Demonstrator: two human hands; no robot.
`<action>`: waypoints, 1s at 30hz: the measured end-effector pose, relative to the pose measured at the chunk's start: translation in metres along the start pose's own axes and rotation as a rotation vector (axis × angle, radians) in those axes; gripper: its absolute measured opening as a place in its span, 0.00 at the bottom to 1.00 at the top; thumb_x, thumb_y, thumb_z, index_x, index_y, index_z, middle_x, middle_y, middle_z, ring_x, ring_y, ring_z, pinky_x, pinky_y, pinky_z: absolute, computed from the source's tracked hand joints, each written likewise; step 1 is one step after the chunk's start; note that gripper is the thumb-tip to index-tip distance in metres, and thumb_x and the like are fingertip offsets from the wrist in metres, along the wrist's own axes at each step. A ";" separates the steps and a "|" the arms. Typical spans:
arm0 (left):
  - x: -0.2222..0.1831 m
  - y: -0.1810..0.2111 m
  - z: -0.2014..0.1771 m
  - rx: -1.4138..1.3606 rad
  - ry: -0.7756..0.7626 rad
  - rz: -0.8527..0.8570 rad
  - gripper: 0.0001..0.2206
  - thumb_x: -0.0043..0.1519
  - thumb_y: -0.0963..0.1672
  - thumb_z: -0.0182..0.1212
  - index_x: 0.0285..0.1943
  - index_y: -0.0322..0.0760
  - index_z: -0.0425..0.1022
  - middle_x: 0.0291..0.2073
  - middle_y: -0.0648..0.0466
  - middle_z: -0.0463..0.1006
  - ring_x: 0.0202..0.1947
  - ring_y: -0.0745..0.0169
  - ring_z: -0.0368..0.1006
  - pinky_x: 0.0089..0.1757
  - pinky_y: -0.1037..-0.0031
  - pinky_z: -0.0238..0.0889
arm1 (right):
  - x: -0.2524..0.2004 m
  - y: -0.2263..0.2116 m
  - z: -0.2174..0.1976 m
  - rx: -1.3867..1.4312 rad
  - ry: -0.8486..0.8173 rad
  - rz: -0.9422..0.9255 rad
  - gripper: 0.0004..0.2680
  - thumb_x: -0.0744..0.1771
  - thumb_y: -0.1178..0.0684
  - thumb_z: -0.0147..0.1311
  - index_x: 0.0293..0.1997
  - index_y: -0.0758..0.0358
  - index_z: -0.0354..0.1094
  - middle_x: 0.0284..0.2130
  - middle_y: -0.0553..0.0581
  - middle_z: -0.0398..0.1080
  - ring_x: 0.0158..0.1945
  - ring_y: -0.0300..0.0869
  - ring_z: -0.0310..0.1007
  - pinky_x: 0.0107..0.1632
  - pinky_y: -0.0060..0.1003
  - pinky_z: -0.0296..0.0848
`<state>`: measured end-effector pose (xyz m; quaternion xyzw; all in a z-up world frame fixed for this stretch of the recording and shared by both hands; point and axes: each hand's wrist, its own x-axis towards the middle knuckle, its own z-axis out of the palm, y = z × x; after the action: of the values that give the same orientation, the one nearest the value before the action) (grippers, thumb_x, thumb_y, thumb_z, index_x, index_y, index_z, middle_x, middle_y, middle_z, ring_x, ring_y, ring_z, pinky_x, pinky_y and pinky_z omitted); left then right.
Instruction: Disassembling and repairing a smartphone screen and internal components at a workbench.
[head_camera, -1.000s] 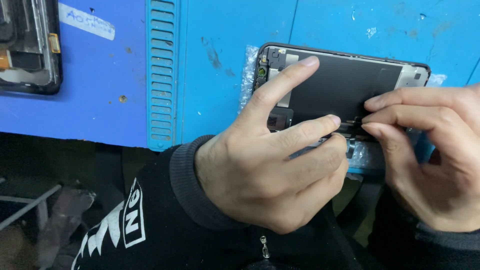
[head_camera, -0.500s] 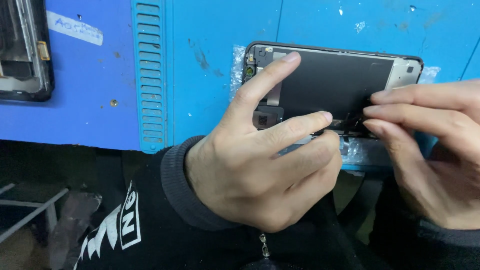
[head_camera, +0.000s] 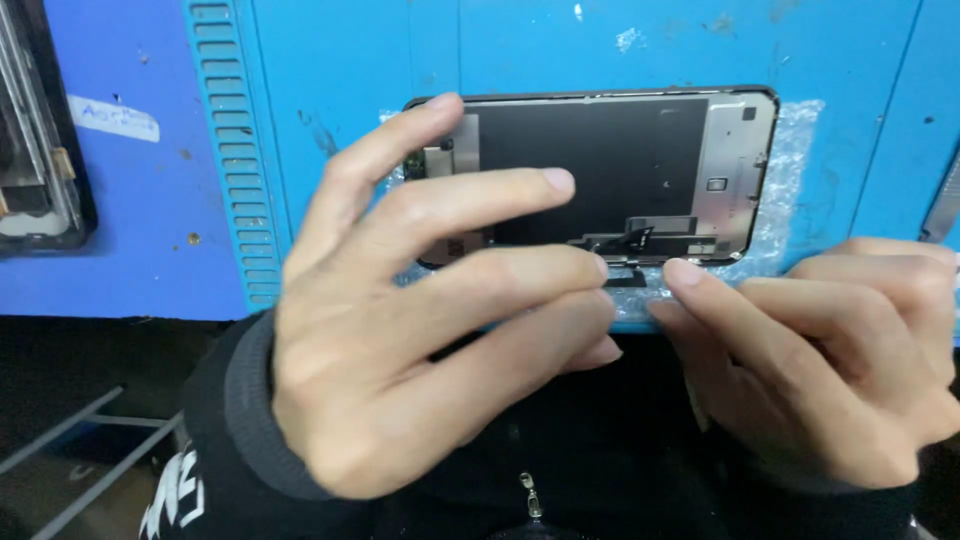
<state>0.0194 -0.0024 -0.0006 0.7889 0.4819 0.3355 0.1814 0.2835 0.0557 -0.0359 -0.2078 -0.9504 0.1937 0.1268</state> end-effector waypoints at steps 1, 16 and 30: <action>0.005 0.001 0.000 0.007 -0.012 0.009 0.08 0.60 0.43 0.73 0.45 0.36 0.83 0.43 0.55 0.80 0.54 0.48 0.76 0.60 0.38 0.57 | 0.004 -0.009 0.003 0.003 0.015 0.005 0.16 0.60 0.59 0.70 0.51 0.68 0.78 0.31 0.55 0.73 0.27 0.38 0.65 0.30 0.38 0.62; 0.034 0.001 0.035 0.126 -0.089 -0.115 0.07 0.59 0.42 0.73 0.42 0.37 0.80 0.45 0.52 0.79 0.53 0.49 0.73 0.61 0.46 0.59 | -0.016 -0.003 0.005 -0.004 0.133 0.139 0.13 0.63 0.51 0.68 0.53 0.51 0.79 0.32 0.42 0.70 0.37 0.39 0.66 0.41 0.44 0.64; 0.023 -0.005 0.036 0.087 -0.037 -0.099 0.07 0.63 0.37 0.67 0.48 0.35 0.79 0.49 0.55 0.80 0.52 0.54 0.77 0.60 0.54 0.71 | -0.001 -0.008 0.013 -0.048 0.267 0.104 0.11 0.60 0.53 0.72 0.45 0.53 0.82 0.28 0.43 0.70 0.32 0.38 0.66 0.37 0.42 0.65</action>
<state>0.0488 0.0216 -0.0216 0.7773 0.5309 0.2903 0.1723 0.2774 0.0444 -0.0442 -0.2834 -0.9174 0.1477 0.2370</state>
